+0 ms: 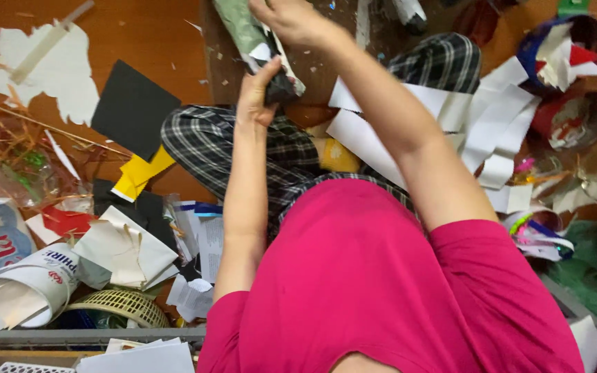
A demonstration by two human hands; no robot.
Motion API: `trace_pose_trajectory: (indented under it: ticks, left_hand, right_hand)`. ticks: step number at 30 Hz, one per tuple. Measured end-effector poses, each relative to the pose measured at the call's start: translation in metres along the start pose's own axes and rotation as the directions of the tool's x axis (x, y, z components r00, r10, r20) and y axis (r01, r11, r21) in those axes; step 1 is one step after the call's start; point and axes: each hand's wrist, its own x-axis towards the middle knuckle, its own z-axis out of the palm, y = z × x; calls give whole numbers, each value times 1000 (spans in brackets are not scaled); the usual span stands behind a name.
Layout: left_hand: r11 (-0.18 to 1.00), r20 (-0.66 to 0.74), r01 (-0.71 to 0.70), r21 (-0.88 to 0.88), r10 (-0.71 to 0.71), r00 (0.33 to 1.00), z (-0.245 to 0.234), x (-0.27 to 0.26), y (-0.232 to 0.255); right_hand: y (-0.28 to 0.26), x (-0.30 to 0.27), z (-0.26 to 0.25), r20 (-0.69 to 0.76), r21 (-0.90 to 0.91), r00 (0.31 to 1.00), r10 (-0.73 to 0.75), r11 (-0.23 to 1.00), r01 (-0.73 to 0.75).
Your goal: Applying paper strips to a paper-mache giraffe structure
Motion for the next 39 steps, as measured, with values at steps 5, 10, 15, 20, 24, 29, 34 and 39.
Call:
trace_pose_trajectory:
  ticks: [5, 10, 15, 20, 24, 29, 34, 39]
  left_hand:
    - [999, -43, 6, 52, -4, 999, -13, 7, 4]
    - [998, -77, 64, 23, -62, 995, -15, 11, 11]
    - [998, -191, 67, -22, -70, 979, -28, 19, 19]
    - [993, -126, 109, 32, -105, 986, -51, 25, 34]
    - [985, -72, 142, 95, -135, 988, -69, 30, 34]
    - [981, -104, 175, 87, -166, 981, -60, 30, 34]
    - [986, -141, 130, 109, -114, 983, -53, 14, 33]
    - [993, -147, 58, 107, -42, 988, -51, 9, 32]
  right_hand:
    - [76, -108, -20, 317, -539, 873, 371, 827, -156]
    - [120, -178, 32, -7, -613, 941, 339, 742, -272]
    - [100, -186, 21, -52, -387, 951, 306, 872, -302]
    - [-9, -209, -160, 252, 171, 961, 113, 972, -159]
    - [-2, -204, -262, -50, 464, 985, 163, 878, -122]
    - [-1, -191, -259, -13, 530, 979, 201, 832, -164]
    - [49, -191, -110, 236, 36, 962, 135, 988, -147]
    - [60, -198, -42, -290, -731, 940, -181, 676, -95]
